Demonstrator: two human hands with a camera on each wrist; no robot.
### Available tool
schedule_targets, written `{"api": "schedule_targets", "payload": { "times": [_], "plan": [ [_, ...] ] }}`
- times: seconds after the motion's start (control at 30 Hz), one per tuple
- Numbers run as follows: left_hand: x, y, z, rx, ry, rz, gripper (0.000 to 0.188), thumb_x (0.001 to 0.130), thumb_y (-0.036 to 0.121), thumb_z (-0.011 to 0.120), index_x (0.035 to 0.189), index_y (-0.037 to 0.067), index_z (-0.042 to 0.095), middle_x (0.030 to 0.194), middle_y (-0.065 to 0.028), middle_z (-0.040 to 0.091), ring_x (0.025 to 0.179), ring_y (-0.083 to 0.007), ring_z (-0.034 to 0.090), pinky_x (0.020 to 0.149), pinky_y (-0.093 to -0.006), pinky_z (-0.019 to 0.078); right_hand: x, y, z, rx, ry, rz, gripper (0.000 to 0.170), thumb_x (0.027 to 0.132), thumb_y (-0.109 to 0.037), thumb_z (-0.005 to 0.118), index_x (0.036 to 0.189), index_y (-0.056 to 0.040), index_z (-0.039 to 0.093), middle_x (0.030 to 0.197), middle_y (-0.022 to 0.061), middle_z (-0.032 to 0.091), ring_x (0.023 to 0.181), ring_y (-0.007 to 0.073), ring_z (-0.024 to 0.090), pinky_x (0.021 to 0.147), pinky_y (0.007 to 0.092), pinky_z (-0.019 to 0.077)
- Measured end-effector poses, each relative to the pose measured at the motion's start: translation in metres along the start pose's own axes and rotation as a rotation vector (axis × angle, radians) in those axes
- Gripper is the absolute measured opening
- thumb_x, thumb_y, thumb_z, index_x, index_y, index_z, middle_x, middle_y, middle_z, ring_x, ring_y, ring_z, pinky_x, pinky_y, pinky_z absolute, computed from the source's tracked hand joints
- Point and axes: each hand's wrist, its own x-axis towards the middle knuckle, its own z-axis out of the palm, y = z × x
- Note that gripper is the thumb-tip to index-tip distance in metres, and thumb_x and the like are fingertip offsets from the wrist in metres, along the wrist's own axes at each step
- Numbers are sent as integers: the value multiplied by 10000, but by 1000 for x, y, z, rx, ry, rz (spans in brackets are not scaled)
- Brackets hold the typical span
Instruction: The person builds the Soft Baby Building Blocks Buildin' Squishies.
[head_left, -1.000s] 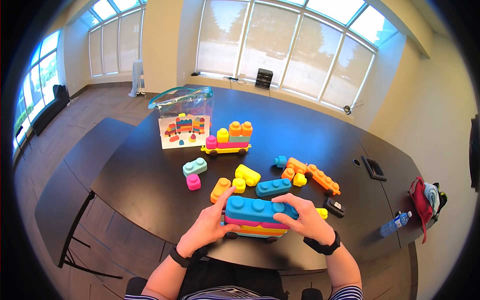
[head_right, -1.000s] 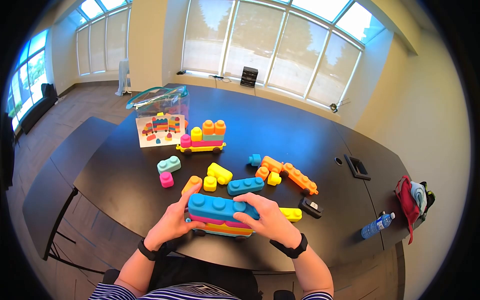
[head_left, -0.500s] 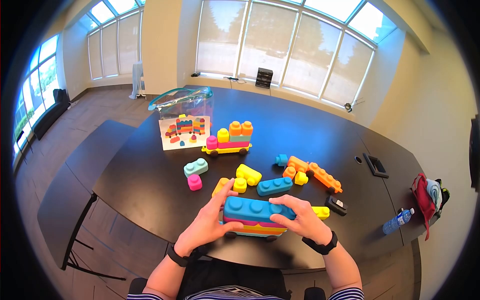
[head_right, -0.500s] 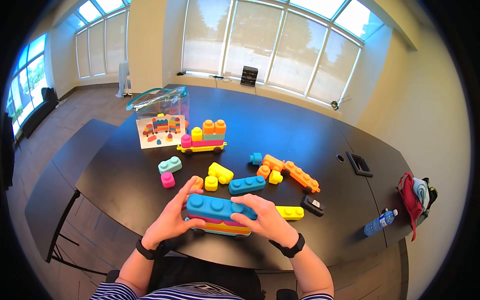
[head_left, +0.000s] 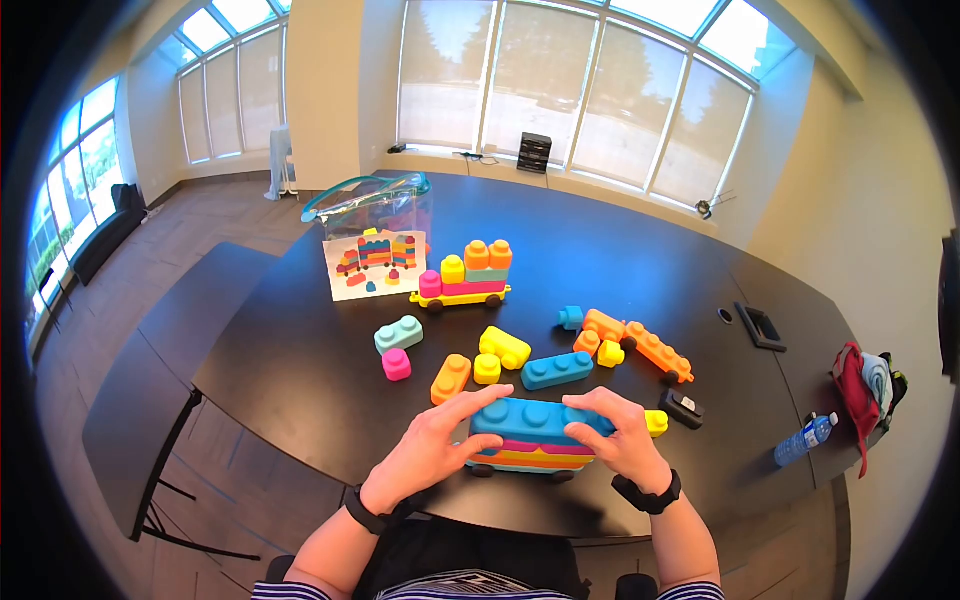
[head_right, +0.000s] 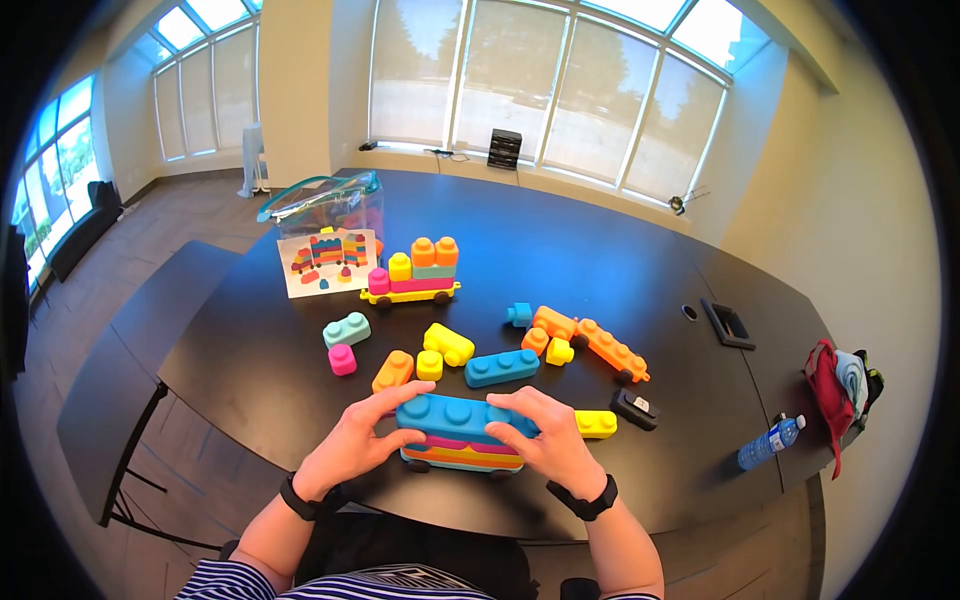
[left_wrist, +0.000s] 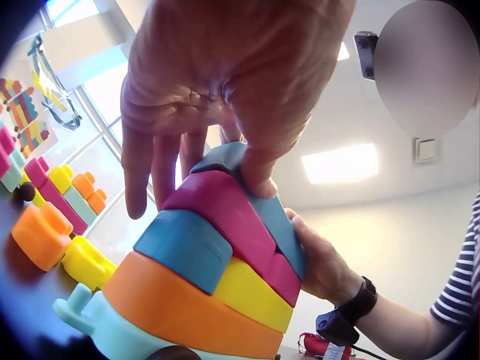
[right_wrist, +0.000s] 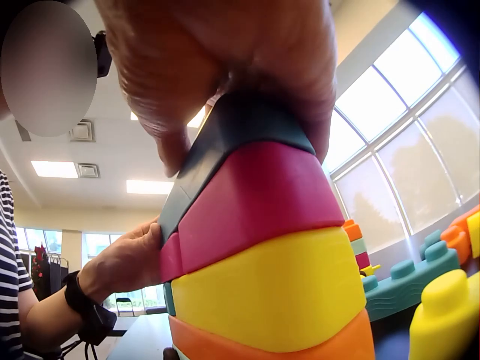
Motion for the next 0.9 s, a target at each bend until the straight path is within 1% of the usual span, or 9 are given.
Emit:
{"api": "schedule_targets", "payload": {
  "times": [0.13, 0.27, 0.37, 0.5, 0.6, 0.67, 0.7, 0.83, 0.9],
  "plan": [
    [11, -23, -27, -49, -18, -1, 633, 941, 21, 783, 1533, 113, 578, 1434, -120, 665, 1271, -229, 663, 1050, -381, 573, -4, 1, -7, 2, 45, -19, 340, 883, -186, 875, 1173, -41, 771, 931, 121, 715, 811, 254, 685, 722, 337, 535],
    [39, -64, -49, 384, 108, -371, 638, 931, 334, 825, 1458, 52, 599, 1356, -193, 693, 1139, -334, 718, 968, -427, 585, -8, 3, -8, 7, 82, -46, 338, 876, -174, 877, 1162, -28, 772, 904, 118, 706, 795, 254, 678, 720, 341, 534],
    [46, -97, -34, 683, 50, -351, 801, 860, 442, 867, 1484, 51, 553, 1303, -204, 702, 1144, -385, 704, 961, -467, 582, -9, 2, -9, 4, 88, -33, 341, 871, -168, 879, 1161, -23, 771, 898, 117, 704, 797, 256, 679, 726, 339, 535],
    [54, -117, -19, 696, -15, -292, 882, 808, 390, 907, 1505, 40, 495, 1273, -208, 705, 1199, -386, 676, 1002, -477, 553, -10, 0, -9, 17, 78, -18, 368, 869, -164, 879, 1188, -21, 763, 935, 122, 705, 833, 259, 682, 754, 341, 536],
    [55, -129, -17, 699, -17, -317, 866, 805, 398, 903, 1502, 67, 510, 1292, -208, 682, 1178, -393, 678, 987, -474, 559, -5, -6, -21, 67, -79, 43, 373, 973, -254, 793, 1267, -30, 740, 1063, 130, 712, 945, 255, 683, 845, 349, 543],
    [55, -111, -22, 721, 0, -362, 826, 808, 405, 897, 1486, 95, 540, 1343, -200, 653, 1212, -395, 655, 1009, -488, 546, 3, 8, -38, 242, -117, 37, 426, 1077, -364, 653, 1354, -44, 700, 1205, 117, 699, 1068, 245, 673, 955, 365, 538],
    [57, -103, -24, 732, 10, -387, 807, 810, 409, 894, 1478, 108, 554, 1368, -197, 639, 1230, -397, 643, 1020, -495, 539, 9, 16, -51, 296, -109, 171, 476, 1126, -423, 540, 1399, -57, 675, 1291, 103, 685, 1152, 233, 654, 1023, 376, 527],
    [64, -129, -58, 935, 285, -255, 764, 806, 463, 889, 1443, 143, 614, 1471, -146, 578, 1360, -384, 538, 1085, -559, 483, 42, 73, -76, -52, -12, 263, 374, 995, -157, 702, 1352, -46, 697, 1133, 94, 688, 1117, 241, 662, 965, 375, 543],
    [70, -158, -83, 839, 170, -430, 875, 789, 513, 884, 1525, 162, 564, 1543, -172, 536, 1405, -420, 525, 1139, -530, 474, 57, 117, -76, -263, -123, 250, 396, 927, -92, 735, 1322, -64, 716, 1088, 116, 689, 1090, 280, 678, 956, 400, 550]
  ]
}}
